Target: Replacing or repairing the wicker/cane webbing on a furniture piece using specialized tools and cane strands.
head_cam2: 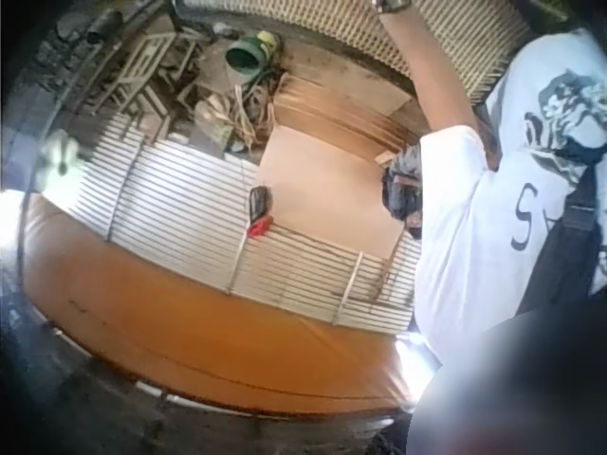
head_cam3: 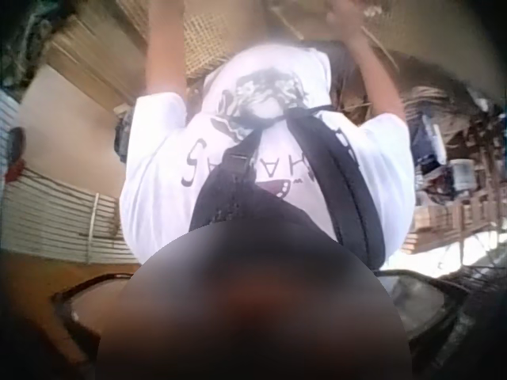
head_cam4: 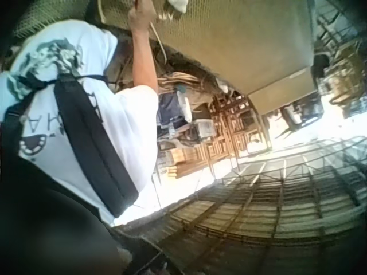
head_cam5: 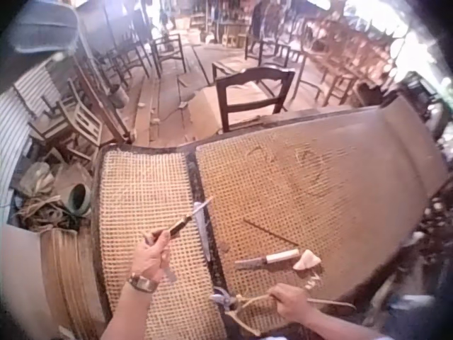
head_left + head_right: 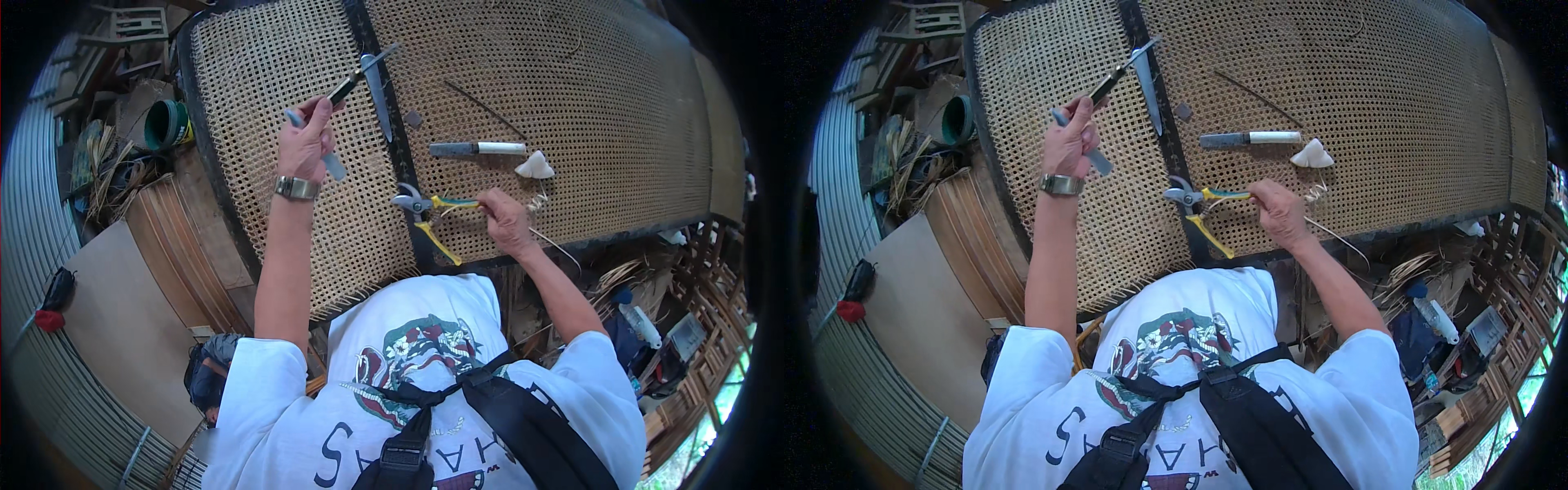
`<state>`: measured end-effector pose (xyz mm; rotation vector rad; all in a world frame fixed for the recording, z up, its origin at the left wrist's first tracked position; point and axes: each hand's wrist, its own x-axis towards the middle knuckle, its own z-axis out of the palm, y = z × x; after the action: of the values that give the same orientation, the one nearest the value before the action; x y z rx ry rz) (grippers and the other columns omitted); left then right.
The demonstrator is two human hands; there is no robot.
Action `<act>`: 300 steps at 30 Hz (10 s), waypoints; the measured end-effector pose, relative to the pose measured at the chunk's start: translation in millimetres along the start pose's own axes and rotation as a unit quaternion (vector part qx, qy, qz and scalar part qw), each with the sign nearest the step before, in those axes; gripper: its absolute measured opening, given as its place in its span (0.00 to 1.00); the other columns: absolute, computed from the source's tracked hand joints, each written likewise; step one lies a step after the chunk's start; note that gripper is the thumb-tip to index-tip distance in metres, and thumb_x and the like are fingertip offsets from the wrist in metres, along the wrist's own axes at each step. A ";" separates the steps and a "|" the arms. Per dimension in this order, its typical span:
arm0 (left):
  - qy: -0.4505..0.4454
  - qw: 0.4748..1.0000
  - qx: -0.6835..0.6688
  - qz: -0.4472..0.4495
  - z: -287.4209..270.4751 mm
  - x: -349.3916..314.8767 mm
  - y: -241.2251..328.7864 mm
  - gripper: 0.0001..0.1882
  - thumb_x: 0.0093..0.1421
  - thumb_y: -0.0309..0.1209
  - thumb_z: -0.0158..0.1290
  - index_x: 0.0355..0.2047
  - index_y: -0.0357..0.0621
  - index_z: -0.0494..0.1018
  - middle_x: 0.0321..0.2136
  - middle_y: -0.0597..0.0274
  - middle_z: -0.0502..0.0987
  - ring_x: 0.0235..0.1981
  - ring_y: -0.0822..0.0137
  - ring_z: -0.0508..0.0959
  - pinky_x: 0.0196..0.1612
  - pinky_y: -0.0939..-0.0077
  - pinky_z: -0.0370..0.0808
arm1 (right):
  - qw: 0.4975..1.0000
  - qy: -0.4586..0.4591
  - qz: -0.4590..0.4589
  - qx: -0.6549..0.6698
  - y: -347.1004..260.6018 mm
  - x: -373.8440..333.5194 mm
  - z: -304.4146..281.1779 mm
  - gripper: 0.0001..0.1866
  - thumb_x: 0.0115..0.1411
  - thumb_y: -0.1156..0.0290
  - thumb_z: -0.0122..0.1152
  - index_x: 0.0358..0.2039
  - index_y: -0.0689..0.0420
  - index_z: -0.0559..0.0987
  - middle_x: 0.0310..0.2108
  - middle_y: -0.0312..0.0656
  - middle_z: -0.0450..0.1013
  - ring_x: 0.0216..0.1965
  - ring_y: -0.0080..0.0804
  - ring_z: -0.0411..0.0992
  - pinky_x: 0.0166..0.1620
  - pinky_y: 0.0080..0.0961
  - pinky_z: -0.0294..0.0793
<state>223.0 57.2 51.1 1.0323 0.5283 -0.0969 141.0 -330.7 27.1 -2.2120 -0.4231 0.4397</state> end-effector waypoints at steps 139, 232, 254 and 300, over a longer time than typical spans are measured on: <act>0.304 0.929 0.132 0.163 -178.0 -161.5 111.4 0.09 0.68 0.34 0.56 0.42 0.41 0.76 0.37 0.57 0.82 0.16 0.81 0.66 0.15 0.88 0.59 | 0.923 0.087 -0.170 -0.334 -25.8 181.5 71.0 0.29 0.70 0.51 0.50 0.68 0.46 0.66 0.72 0.39 0.57 0.72 0.41 0.53 0.71 0.45 0.50; 0.070 0.830 0.540 -0.120 116.6 -148.5 -182.2 0.26 0.58 0.48 0.62 0.42 0.35 0.74 0.32 0.43 0.82 0.36 0.46 0.84 0.41 0.55 0.79 | 0.939 -0.160 -0.184 -0.242 -13.2 126.8 -24.4 0.17 0.59 0.67 0.65 0.48 0.52 0.73 0.41 0.46 0.69 0.40 0.50 0.76 0.41 0.43 0.77; 0.177 0.908 0.348 -0.152 161.3 -111.8 -238.8 0.20 0.57 0.46 0.57 0.23 0.40 0.81 0.19 0.56 0.82 0.25 0.58 0.84 0.37 0.63 0.80 | 0.924 -0.209 -0.172 -0.269 1.7 149.1 -17.7 0.12 0.58 0.69 0.67 0.39 0.54 0.72 0.37 0.44 0.71 0.35 0.49 0.74 0.39 0.41 0.75; 0.284 0.948 -0.103 -0.100 74.1 -220.1 -218.7 0.07 0.66 0.30 0.54 0.42 0.43 0.73 0.26 0.63 0.79 0.14 0.77 0.71 0.15 0.82 0.67 | 0.907 -0.415 -0.073 0.023 -27.6 38.1 77.2 0.07 0.65 0.73 0.57 0.42 0.60 0.75 0.26 0.41 0.73 0.27 0.27 0.72 0.32 0.27 0.73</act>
<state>-11.1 -155.4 9.2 0.7900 1.1445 0.0798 136.0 -246.0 -4.2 -1.8313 -1.0000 1.2955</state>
